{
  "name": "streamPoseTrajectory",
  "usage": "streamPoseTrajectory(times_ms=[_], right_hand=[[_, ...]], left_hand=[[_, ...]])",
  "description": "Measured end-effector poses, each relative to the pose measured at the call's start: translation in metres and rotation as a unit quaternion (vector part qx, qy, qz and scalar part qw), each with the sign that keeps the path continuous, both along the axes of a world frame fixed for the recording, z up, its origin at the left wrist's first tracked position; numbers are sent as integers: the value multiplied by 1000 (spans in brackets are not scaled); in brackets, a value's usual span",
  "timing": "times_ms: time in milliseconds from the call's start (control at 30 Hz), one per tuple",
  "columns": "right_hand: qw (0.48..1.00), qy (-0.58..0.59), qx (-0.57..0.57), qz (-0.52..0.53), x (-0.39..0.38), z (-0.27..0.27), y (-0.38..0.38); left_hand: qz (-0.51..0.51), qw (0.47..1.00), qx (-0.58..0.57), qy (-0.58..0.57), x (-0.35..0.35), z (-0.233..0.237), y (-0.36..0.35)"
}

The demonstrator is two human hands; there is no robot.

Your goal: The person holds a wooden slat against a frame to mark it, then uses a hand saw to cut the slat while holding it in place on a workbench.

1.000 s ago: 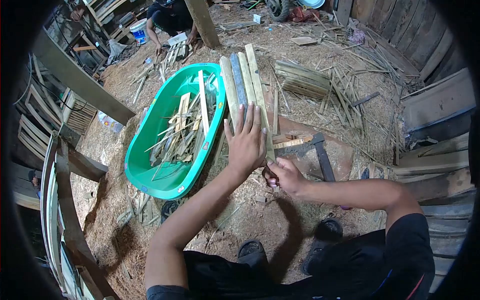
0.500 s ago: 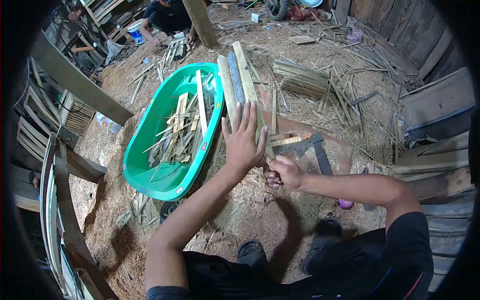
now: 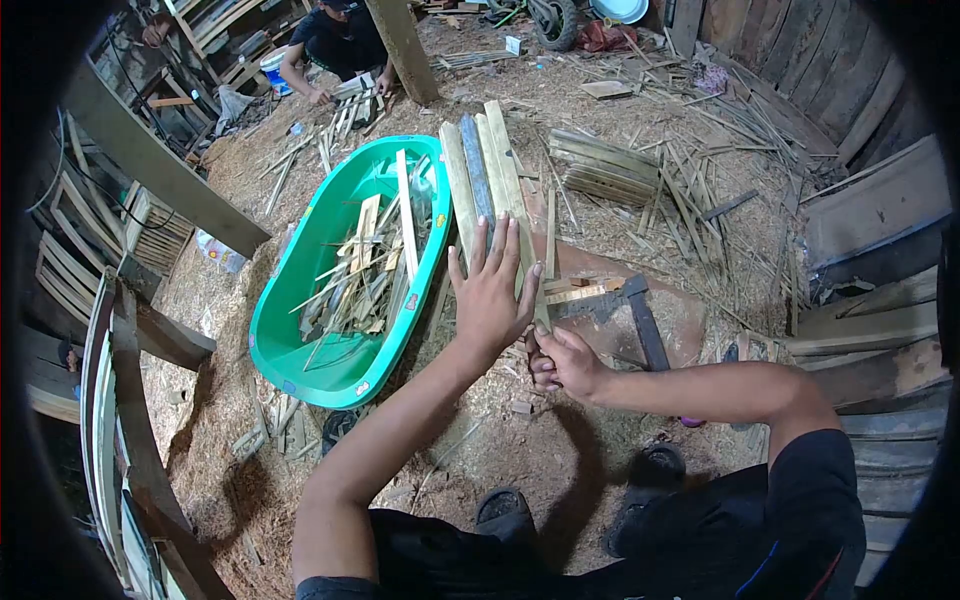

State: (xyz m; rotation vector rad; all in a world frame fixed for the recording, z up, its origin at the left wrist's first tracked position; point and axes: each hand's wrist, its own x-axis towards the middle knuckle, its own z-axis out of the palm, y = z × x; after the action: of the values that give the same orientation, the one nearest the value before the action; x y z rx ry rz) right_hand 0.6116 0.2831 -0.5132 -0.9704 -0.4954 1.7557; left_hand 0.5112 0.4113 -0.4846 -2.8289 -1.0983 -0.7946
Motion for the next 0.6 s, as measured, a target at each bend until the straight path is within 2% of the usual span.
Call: streamPoseTrajectory(times_ms=[600], right_hand=[[998,-14,-44,-31,-8,8,-2]], left_hand=[[-5,1000,-9,6,0,3,-2]])
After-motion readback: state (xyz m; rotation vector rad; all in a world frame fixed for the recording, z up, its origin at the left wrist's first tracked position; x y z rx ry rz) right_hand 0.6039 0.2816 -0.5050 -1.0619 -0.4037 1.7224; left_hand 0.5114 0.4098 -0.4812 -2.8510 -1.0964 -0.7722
